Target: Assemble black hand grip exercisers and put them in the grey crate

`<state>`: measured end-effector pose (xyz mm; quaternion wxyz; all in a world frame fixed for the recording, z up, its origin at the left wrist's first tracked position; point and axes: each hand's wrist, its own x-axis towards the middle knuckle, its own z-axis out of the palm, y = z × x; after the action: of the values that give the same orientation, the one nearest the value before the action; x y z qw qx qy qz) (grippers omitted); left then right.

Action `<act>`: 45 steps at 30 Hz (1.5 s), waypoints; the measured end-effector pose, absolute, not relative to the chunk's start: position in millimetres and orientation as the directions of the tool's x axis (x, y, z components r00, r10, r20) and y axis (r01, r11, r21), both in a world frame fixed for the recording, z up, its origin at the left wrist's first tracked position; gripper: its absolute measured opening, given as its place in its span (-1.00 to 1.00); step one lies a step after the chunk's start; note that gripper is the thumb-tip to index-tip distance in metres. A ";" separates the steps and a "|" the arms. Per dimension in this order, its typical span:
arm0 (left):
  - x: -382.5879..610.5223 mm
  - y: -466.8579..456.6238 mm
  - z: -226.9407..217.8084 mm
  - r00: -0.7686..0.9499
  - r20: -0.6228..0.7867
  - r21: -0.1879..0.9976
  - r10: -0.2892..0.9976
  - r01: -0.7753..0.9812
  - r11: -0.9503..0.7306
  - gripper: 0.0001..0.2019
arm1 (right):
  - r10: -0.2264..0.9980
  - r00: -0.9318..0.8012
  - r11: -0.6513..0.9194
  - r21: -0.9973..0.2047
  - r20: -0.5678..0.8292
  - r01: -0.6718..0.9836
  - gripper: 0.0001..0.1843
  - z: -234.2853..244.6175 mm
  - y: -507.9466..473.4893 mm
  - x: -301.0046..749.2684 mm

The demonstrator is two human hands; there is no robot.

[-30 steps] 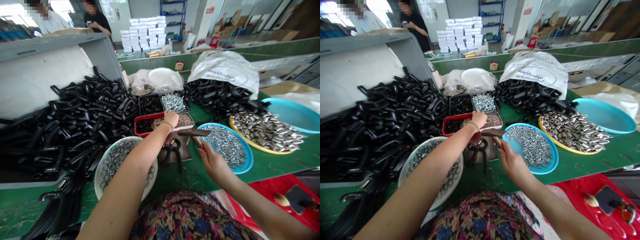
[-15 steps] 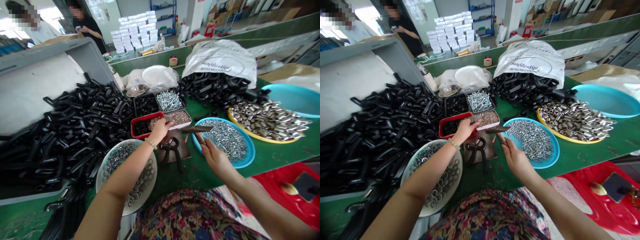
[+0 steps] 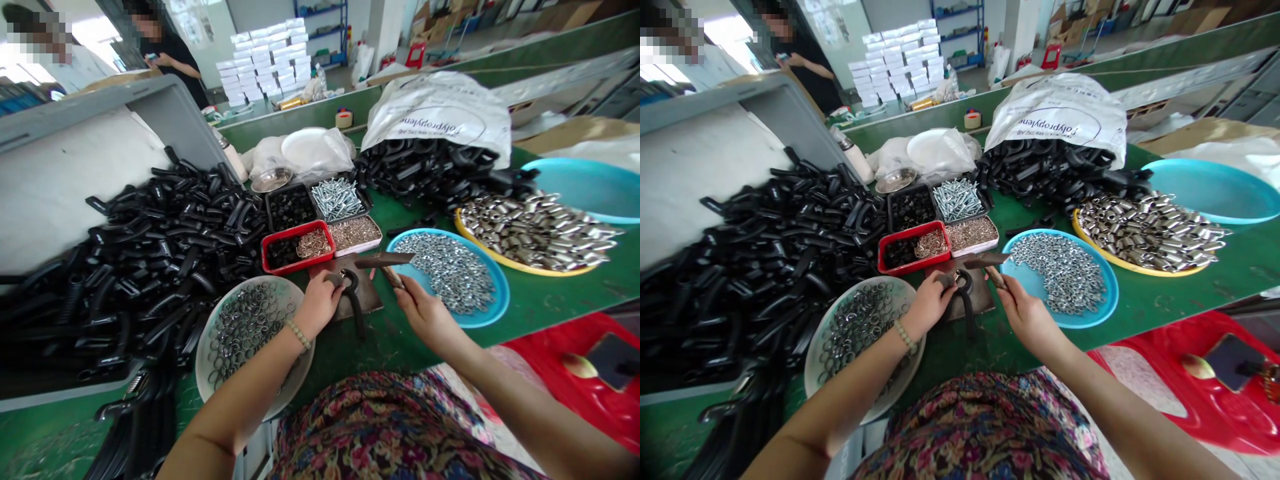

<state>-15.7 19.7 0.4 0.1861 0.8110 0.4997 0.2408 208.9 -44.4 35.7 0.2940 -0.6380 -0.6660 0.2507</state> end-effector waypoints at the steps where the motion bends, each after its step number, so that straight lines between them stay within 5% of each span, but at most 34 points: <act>1: -15.3 19.7 -0.7 0.391 0.209 0.524 0.896 0.729 -0.440 -0.81 | 0.998 -0.014 0.056 -0.710 0.065 0.702 -0.56 35.3 -44.8 209.0; 8: -15.0 18.7 -8.8 0.417 0.231 0.462 0.879 0.748 -0.476 -0.81 | 0.998 -0.009 0.049 -0.706 0.061 0.707 -0.56 27.6 -43.0 210.1; 16: -10.9 15.4 -4.0 0.505 0.214 0.219 0.836 0.809 -0.545 -0.72 | 0.999 -0.021 0.048 -0.715 0.046 0.698 -0.57 26.3 -44.4 209.2; 25: -12.5 12.3 -2.5 0.519 0.157 0.168 0.840 0.825 -0.540 -0.68 | 0.998 -0.027 0.060 -0.712 0.058 0.700 -0.57 30.5 -49.5 206.2; 31: -22.1 2.0 -5.4 0.641 0.137 0.248 0.756 0.716 -0.652 -0.71 | 0.997 -0.034 0.074 -0.716 0.070 0.694 -0.57 31.3 -51.7 204.6; 35: -20.2 2.3 -3.8 0.581 0.144 0.282 0.801 0.752 -0.596 -0.75 | 0.996 -0.057 0.092 -0.717 0.073 0.691 -0.58 28.3 -51.4 201.4; 41: -24.2 9.4 1.4 0.458 0.168 0.487 0.873 0.731 -0.478 -0.77 | 0.996 -0.061 0.089 -0.730 0.065 0.677 -0.60 30.1 -51.4 202.7; 45: -24.4 3.3 7.7 0.525 0.175 0.449 0.833 0.710 -0.542 -0.78 | 0.997 -0.010 0.065 -0.735 0.078 0.675 -0.59 31.2 -49.8 207.5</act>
<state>-24.4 3.3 7.7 0.1633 0.8578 0.4496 0.1878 207.5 -49.8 31.2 0.3083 -0.6322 -0.6613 0.2607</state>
